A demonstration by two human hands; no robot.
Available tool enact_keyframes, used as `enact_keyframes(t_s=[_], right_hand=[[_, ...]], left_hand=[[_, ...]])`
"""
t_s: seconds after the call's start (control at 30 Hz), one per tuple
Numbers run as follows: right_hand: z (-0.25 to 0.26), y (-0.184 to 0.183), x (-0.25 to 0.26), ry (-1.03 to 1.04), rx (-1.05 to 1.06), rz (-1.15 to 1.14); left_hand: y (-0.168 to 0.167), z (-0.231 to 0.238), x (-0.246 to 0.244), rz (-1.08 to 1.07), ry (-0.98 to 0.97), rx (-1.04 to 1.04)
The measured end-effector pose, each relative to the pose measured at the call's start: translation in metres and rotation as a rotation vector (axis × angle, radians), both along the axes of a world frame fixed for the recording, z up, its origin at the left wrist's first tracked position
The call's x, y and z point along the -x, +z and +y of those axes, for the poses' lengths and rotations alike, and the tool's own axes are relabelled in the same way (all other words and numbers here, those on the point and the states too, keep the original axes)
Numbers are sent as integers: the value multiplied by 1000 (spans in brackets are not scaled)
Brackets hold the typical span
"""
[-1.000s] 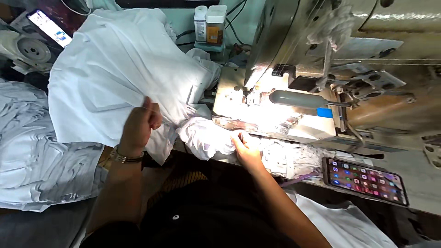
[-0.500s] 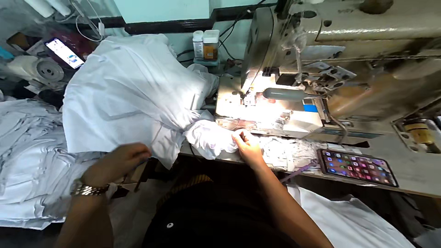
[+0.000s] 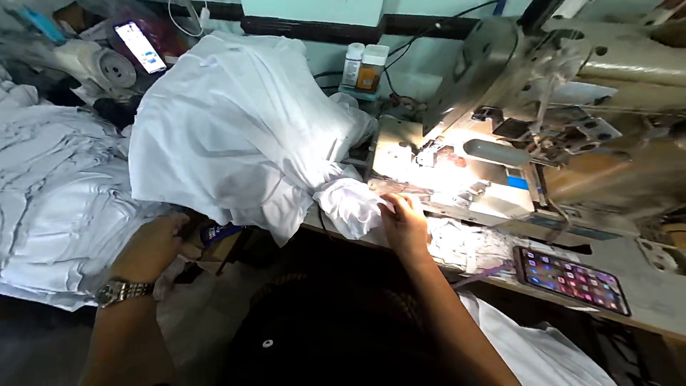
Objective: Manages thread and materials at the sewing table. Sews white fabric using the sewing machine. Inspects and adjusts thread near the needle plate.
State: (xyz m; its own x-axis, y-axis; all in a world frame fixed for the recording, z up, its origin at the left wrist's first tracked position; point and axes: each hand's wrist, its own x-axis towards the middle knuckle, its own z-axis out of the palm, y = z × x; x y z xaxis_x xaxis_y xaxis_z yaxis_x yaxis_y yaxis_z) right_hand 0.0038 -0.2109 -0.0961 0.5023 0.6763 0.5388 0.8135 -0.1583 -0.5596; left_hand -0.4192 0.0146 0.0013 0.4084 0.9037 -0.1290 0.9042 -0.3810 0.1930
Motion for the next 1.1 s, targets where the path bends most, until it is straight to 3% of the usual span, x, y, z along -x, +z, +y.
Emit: enact_keyframes(t_s=[0.13, 0.23, 0.33, 0.47, 0.57, 0.77, 0.93, 1.0, 1.1], right_hand=[[14, 5, 0, 41, 212, -68], [11, 15, 2, 9, 168, -85], [-1, 28, 11, 17, 75, -61], [-14, 47, 30, 77, 35, -52], [-24, 61, 39, 78, 45, -73], [-31, 48, 17, -32, -42, 10], [-26, 42, 7, 55, -102, 88], [-28, 43, 1, 109, -137, 140], [-27, 43, -9, 127, -150, 200]], left_hand=[[15, -21, -11, 79, 20, -94], [28, -50, -41, -4, -73, -217], [32, -83, -102, -239, -259, -324], [-8, -117, -215, -552, -596, -291], [-40, -106, -273, -539, -742, -228], [-16, -71, -266, -476, -768, -217], [42, -67, -248, -613, -892, -141], [59, -68, -255, -622, -1021, -62], [64, -59, -282, -525, -1046, -146]])
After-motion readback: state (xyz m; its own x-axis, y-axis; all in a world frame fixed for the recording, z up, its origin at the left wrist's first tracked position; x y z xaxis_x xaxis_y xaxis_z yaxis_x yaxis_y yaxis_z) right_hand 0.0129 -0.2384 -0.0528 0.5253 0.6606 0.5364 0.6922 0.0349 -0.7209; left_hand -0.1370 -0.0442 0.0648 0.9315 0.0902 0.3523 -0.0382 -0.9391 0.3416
